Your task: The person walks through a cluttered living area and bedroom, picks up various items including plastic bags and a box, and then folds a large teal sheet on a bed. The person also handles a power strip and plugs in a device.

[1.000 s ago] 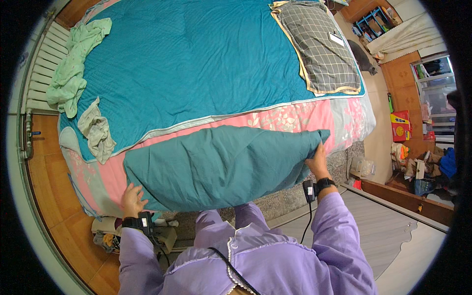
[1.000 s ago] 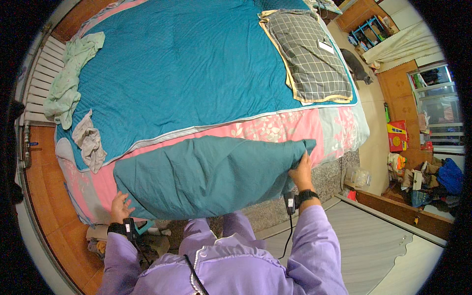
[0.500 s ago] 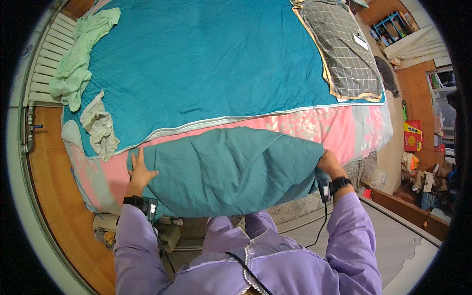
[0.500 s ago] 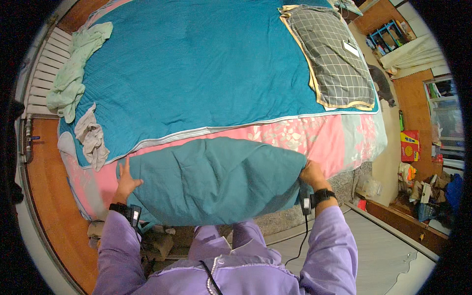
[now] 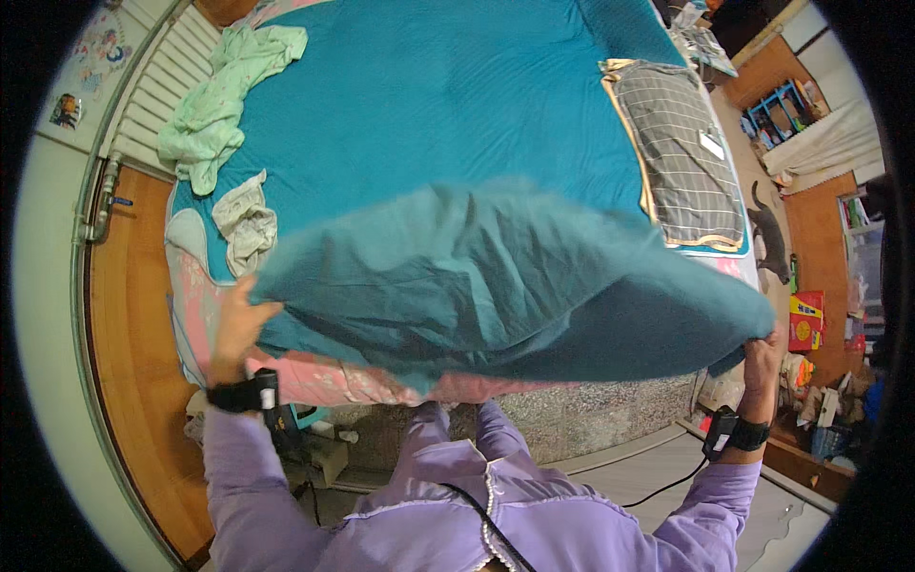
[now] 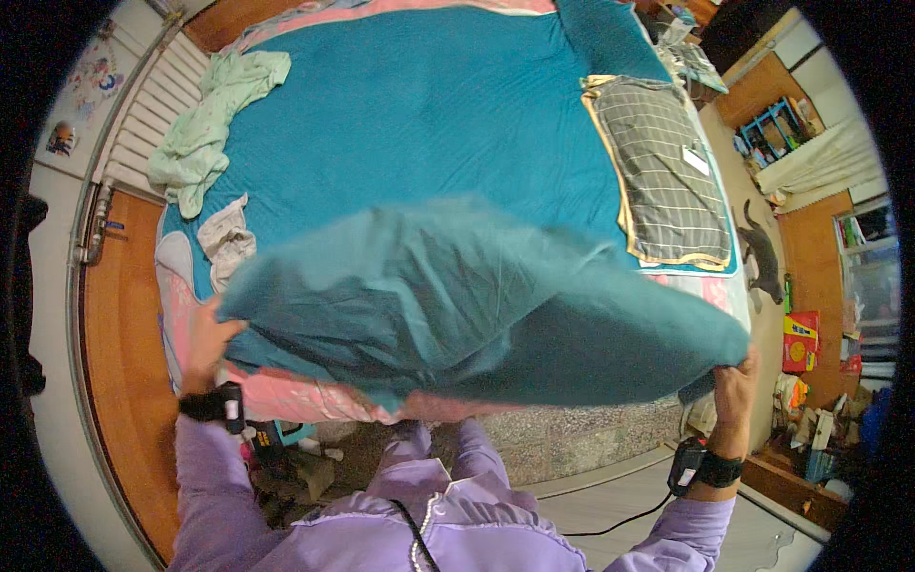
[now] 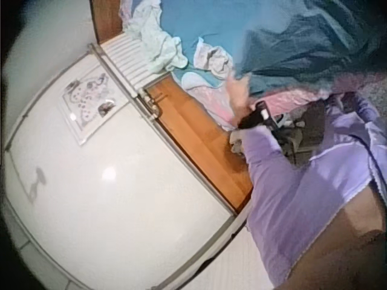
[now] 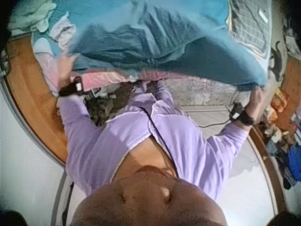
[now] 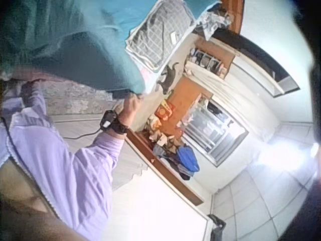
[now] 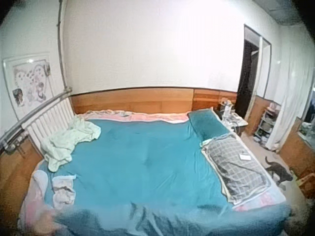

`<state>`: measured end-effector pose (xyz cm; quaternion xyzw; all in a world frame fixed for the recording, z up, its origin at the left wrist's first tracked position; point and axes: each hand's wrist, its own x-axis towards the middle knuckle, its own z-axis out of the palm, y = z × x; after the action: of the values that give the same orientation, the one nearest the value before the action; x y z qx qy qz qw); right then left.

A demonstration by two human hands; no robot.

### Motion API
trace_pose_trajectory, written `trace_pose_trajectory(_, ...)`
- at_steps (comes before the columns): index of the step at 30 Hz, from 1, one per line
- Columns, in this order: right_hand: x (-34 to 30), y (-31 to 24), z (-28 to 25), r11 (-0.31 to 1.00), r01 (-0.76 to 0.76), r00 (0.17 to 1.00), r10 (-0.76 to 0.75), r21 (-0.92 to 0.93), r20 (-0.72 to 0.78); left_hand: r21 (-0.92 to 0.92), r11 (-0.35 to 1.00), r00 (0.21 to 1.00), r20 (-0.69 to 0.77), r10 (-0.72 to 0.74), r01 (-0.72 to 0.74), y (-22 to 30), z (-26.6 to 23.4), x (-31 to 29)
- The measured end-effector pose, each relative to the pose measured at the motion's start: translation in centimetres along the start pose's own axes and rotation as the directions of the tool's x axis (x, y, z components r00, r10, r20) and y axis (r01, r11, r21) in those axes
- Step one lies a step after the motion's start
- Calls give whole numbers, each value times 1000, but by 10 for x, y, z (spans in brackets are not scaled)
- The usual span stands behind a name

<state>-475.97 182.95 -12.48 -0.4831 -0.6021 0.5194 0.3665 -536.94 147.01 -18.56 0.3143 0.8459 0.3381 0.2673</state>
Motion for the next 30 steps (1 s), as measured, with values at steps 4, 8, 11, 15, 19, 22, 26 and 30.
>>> trace_pose_trajectory(4, -12, -29, -3, 859, 453, 889, -453, -240, 58, 272, 957, 932, -308, 189, -104, 9, -45, -24)
trace_pose_trajectory(8, -19, 40, 24, 977, 54, 960, 6, 204, -280, -44, 955, 952, -99, 290, -295, -53, -8, -24)
trace_pose_trajectory(11, -32, 144, 35, 703, 28, 993, -101, -710, -61, 425, 874, 970, 52, 238, -238, -104, 44, -46)
trace_pose_trajectory(15, -60, 249, 37, 527, -105, 955, 290, -843, 63, 184, 908, 916, 76, -394, 376, -152, 91, -59)
trace_pose_trajectory(19, -67, 279, 57, 672, -653, 757, 593, -350, -275, -347, 574, 605, -23, -796, 742, -186, 112, -57)
trace_pose_trajectory(22, -56, 280, 73, 643, -763, 635, 724, -68, -268, -552, 464, 587, 59, -807, 693, -213, 124, -47)
trace_pose_trajectory(26, -47, 282, 78, 637, -771, 599, 729, 8, -330, -472, 581, 666, 16, -746, 663, -246, 136, -35)
trace_pose_trajectory(30, -61, 260, 76, 375, -442, 896, 147, -815, -419, -410, 793, 858, -46, -512, 451, -235, 141, -53)
